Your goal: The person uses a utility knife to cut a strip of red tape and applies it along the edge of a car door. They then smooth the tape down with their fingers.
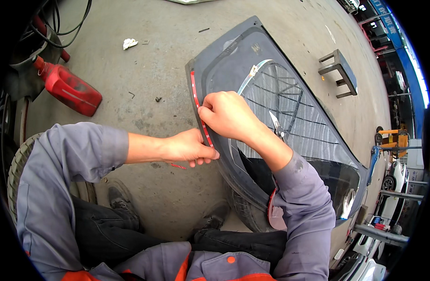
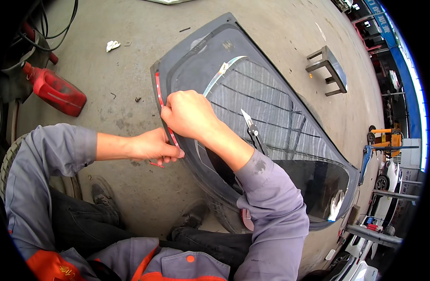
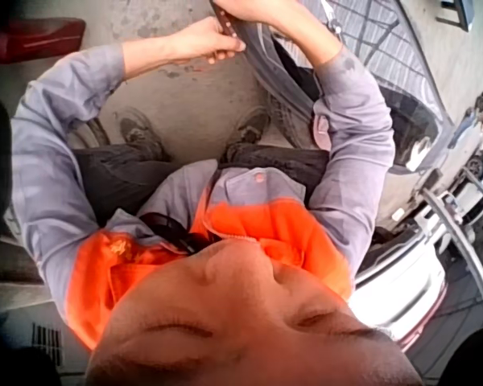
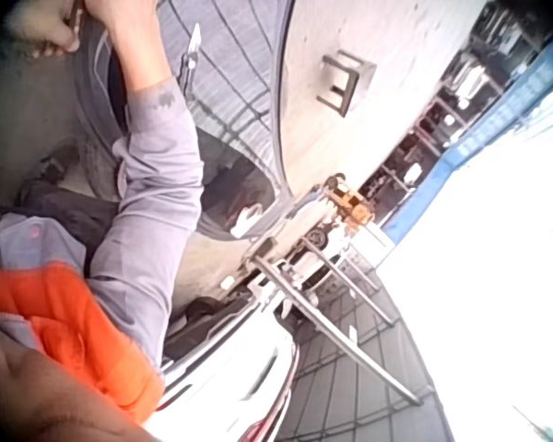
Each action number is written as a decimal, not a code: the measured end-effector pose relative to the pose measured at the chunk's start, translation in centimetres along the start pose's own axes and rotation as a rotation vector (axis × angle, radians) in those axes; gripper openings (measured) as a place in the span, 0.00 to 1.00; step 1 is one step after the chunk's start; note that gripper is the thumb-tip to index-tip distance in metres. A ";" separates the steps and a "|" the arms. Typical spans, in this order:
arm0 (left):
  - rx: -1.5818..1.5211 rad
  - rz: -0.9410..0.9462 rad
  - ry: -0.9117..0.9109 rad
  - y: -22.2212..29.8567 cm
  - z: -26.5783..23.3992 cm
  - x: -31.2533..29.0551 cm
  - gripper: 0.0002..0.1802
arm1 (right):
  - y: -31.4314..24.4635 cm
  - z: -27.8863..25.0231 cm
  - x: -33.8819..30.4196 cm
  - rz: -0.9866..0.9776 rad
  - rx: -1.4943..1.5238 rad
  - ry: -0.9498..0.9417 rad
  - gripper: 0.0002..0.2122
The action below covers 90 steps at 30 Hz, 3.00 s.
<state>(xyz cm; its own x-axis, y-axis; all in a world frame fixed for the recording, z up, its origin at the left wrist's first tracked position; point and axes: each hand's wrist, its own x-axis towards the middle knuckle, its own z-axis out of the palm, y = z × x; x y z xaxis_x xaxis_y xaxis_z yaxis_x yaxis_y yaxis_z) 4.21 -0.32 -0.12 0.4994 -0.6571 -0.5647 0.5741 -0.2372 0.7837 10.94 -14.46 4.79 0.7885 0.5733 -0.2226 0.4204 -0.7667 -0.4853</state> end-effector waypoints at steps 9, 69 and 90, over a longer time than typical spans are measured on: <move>0.042 -0.055 -0.023 0.1 0.2 0.1 0.12 | -0.2 -0.3 0.0 0.022 0.056 -0.018 0.12; 0.019 0.202 0.190 2.2 -8.1 -2.1 0.10 | -1.5 -0.6 0.2 0.060 0.041 0.027 0.08; -0.018 0.246 0.176 1.8 -8.0 -2.1 0.09 | -2.1 -0.6 -0.1 0.075 0.036 0.032 0.05</move>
<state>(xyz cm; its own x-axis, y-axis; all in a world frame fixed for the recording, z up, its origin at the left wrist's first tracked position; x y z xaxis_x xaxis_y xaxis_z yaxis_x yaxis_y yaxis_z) 9.40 6.37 0.42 0.7288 -0.5586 -0.3960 0.4326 -0.0728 0.8987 10.30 -13.08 6.30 0.8316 0.5043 -0.2328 0.3433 -0.7961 -0.4984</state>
